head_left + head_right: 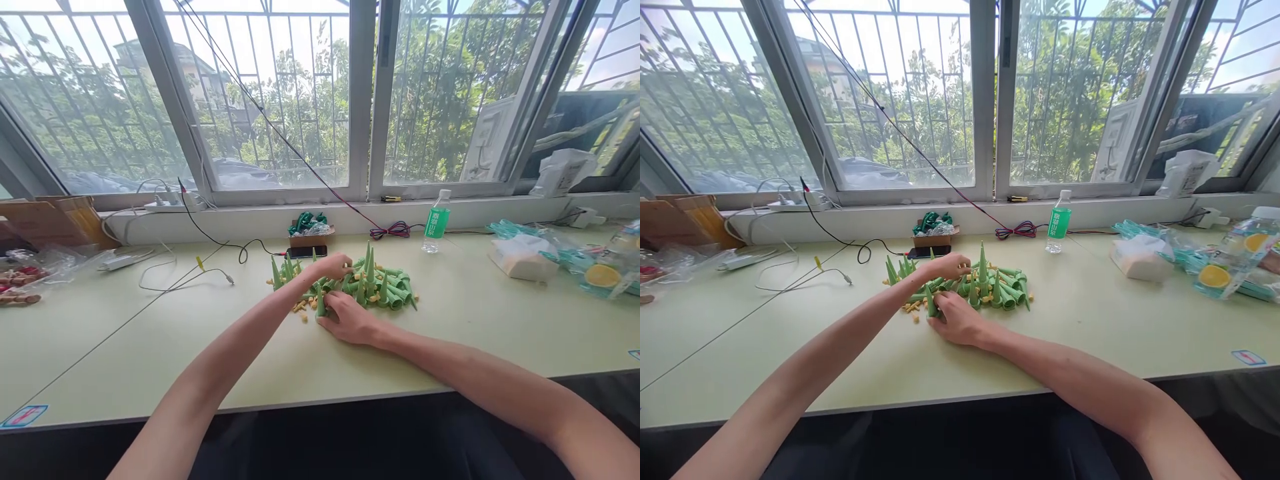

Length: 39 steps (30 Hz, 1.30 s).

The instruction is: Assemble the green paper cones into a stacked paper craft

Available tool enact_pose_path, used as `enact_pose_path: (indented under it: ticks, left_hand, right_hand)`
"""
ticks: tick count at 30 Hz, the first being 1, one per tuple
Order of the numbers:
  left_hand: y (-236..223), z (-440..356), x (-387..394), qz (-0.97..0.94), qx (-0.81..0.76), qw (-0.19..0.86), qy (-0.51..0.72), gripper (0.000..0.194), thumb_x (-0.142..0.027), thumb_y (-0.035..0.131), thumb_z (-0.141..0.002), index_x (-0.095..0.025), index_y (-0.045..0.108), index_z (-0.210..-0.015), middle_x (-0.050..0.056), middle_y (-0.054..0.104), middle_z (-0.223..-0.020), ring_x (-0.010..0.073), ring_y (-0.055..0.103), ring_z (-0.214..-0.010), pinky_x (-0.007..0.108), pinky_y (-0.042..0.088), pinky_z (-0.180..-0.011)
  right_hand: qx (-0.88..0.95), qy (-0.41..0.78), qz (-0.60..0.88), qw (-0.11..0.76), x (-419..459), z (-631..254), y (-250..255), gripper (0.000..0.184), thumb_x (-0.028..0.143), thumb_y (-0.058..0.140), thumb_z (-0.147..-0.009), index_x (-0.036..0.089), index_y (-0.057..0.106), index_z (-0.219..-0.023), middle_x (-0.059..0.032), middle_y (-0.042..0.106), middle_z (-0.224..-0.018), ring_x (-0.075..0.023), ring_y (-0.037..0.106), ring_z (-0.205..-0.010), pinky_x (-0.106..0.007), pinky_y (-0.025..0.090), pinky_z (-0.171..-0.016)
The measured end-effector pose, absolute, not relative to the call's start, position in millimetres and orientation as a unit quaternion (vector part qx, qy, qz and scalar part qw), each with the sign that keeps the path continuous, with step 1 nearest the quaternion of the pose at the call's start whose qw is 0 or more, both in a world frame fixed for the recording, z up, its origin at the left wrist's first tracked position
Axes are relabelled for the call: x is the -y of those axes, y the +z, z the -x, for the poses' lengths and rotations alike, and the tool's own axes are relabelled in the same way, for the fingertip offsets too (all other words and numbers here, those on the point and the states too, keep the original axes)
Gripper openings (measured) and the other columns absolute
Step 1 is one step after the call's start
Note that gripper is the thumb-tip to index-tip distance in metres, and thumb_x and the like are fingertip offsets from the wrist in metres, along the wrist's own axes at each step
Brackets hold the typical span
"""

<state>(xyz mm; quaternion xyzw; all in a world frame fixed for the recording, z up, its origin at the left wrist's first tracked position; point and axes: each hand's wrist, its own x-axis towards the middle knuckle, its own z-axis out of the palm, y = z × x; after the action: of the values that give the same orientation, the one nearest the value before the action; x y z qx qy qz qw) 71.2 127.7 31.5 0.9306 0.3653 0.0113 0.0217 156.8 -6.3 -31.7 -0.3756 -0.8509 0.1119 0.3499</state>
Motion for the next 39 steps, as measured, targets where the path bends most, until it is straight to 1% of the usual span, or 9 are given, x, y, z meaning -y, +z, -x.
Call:
enact_pose_path:
  ticks: [4, 11, 16, 21, 24, 27, 34, 36, 39]
  left_hand:
    - [37, -67, -119, -0.924, -0.381, 0.018, -0.002, 0.029, -0.035, 0.049, -0.088, -0.018, 0.072, -0.091, 0.007, 0.072, -0.08, 0.0183, 0.062, -0.07, 0.025, 0.045, -0.062]
    - [39, -56, -112, -0.923, -0.385, 0.031, 0.002, 0.041, -0.039, 0.047, -0.091, -0.018, 0.058, -0.124, 0.009, 0.072, -0.101, 0.0204, 0.065, -0.087, 0.025, 0.048, -0.068]
    - [45, -51, -103, -0.922, -0.384, 0.041, 0.023, 0.041, -0.037, 0.047, -0.091, -0.019, 0.056, -0.127, 0.009, 0.072, -0.104, 0.0213, 0.064, -0.094, 0.025, 0.05, -0.073]
    - [47, -39, -91, -0.924, -0.37, 0.045, 0.085, 0.034, -0.028, 0.044, -0.092, -0.017, 0.061, -0.119, 0.01, 0.072, -0.101, 0.0196, 0.066, -0.092, 0.025, 0.05, -0.075]
    - [39, -24, -82, -0.928, -0.301, 0.048, 0.214, 0.026, -0.026, 0.045, -0.09, -0.015, 0.068, -0.097, 0.007, 0.071, -0.085, 0.0169, 0.065, -0.077, 0.025, 0.049, -0.069]
    - [30, -7, -69, -0.908, -0.279, 0.033, 0.312, 0.025, -0.025, 0.043, -0.092, -0.015, 0.066, -0.095, 0.005, 0.069, -0.083, 0.0134, 0.061, -0.069, 0.023, 0.046, -0.062]
    - [19, 12, -43, -0.851, -0.311, 0.1, 0.413, 0.044, -0.038, 0.03, -0.1, -0.016, 0.065, -0.084, 0.002, 0.066, -0.069, 0.0086, 0.054, -0.051, 0.02, 0.044, -0.055]
    - [17, 12, -38, -0.857, -0.305, 0.115, 0.4, 0.044, -0.041, 0.034, -0.098, -0.015, 0.063, -0.077, 0.002, 0.066, -0.069, 0.0085, 0.053, -0.051, 0.02, 0.044, -0.053]
    - [13, 6, -33, -0.859, -0.313, 0.132, 0.382, 0.032, -0.044, 0.053, -0.089, -0.016, 0.061, -0.076, -0.001, 0.061, -0.063, 0.008, 0.049, -0.049, 0.019, 0.043, -0.049]
  right_hand:
    - [0.851, 0.104, 0.38, 0.347, 6, -157, -32, 0.019, 0.023, 0.06, -0.082, 0.02, 0.041, -0.076, -0.0028, 0.051, -0.08, -0.0175, 0.048, -0.078, -0.03, 0.04, -0.07]
    - [0.842, 0.115, 0.383, 0.362, 8, -157, -31, 0.025, 0.022, 0.06, -0.078, 0.021, 0.037, -0.07, -0.0003, 0.048, -0.075, -0.0147, 0.044, -0.071, -0.027, 0.037, -0.065]
    - [0.836, 0.125, 0.389, 0.366, 10, -157, -29, 0.024, 0.022, 0.06, -0.077, 0.02, 0.038, -0.069, 0.0004, 0.047, -0.072, -0.014, 0.044, -0.068, -0.026, 0.035, -0.062]
    - [0.823, 0.126, 0.412, 0.371, 11, -158, -29, 0.019, 0.022, 0.061, -0.076, 0.019, 0.043, -0.07, -0.0012, 0.051, -0.075, -0.0136, 0.045, -0.068, -0.026, 0.037, -0.064]
    - [0.815, 0.121, 0.421, 0.379, 10, -158, -30, 0.016, 0.021, 0.06, -0.077, 0.019, 0.046, -0.071, -0.0026, 0.054, -0.079, -0.0143, 0.048, -0.071, -0.027, 0.038, -0.067]
    - [0.805, 0.116, 0.435, 0.387, 10, -158, -29, 0.016, 0.02, 0.06, -0.077, 0.019, 0.045, -0.07, -0.0029, 0.055, -0.078, -0.015, 0.049, -0.072, -0.028, 0.039, -0.069]
    - [0.788, 0.124, 0.442, 0.409, 11, -158, -25, 0.019, 0.024, 0.06, -0.08, 0.019, 0.046, -0.069, 0.0004, 0.053, -0.069, -0.0124, 0.047, -0.062, -0.026, 0.037, -0.06]
    - [0.793, 0.125, 0.432, 0.411, 10, -158, -27, 0.019, 0.026, 0.06, -0.082, 0.018, 0.047, -0.07, 0.0003, 0.054, -0.069, -0.0124, 0.048, -0.063, -0.026, 0.038, -0.061]
    - [0.797, 0.13, 0.424, 0.412, 8, -158, -30, 0.021, 0.03, 0.063, -0.082, 0.018, 0.049, -0.072, -0.0002, 0.056, -0.071, -0.0134, 0.05, -0.065, -0.027, 0.04, -0.062]
